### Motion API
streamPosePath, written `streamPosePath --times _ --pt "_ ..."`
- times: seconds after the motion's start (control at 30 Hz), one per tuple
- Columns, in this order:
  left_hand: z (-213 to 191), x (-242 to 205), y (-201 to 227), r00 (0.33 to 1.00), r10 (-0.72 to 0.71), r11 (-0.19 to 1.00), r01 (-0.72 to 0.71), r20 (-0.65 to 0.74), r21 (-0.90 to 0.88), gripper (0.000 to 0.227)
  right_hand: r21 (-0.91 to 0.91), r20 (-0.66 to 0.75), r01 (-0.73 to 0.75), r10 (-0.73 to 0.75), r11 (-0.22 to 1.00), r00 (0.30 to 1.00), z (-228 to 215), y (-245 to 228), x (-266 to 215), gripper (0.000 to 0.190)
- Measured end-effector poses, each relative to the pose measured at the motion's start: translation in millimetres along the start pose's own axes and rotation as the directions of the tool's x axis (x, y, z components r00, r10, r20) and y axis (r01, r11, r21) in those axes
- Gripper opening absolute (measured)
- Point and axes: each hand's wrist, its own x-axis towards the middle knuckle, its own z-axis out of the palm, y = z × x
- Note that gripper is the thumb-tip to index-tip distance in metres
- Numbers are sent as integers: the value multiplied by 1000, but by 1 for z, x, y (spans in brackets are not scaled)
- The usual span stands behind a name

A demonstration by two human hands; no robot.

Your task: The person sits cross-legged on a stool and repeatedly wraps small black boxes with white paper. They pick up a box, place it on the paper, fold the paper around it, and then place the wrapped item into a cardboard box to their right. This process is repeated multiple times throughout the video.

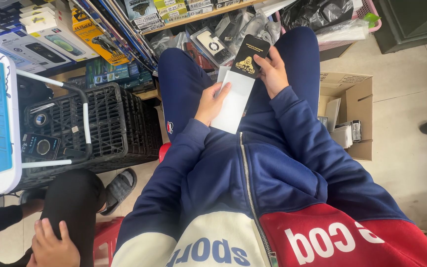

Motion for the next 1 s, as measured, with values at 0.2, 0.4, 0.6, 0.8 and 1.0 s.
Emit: streamPosePath --times 0.2,0.4,0.6,0.8,1.0 --pt "0 -2 3 1000 -17 1000 17 -4 -9 40 -46 -15 32 -32 998 999 -4 1 1 44" --pt "-2 -3 7 997 -71 996 69 -28 -49 44 -259 12 79 -79 963 997 -3 3 3 24" --pt "2 17 -36 991 -13 1000 17 -134 26 46 -282 214 216 -158 935 964 -19 48 21 14" --pt "3 13 -33 978 119 990 -130 -172 -56 33 -352 311 224 -112 909 944 -11 41 14 21" --pt "9 6 -17 984 103 986 -121 -149 -116 28 -374 354 247 -109 894 929 -14 30 6 23"
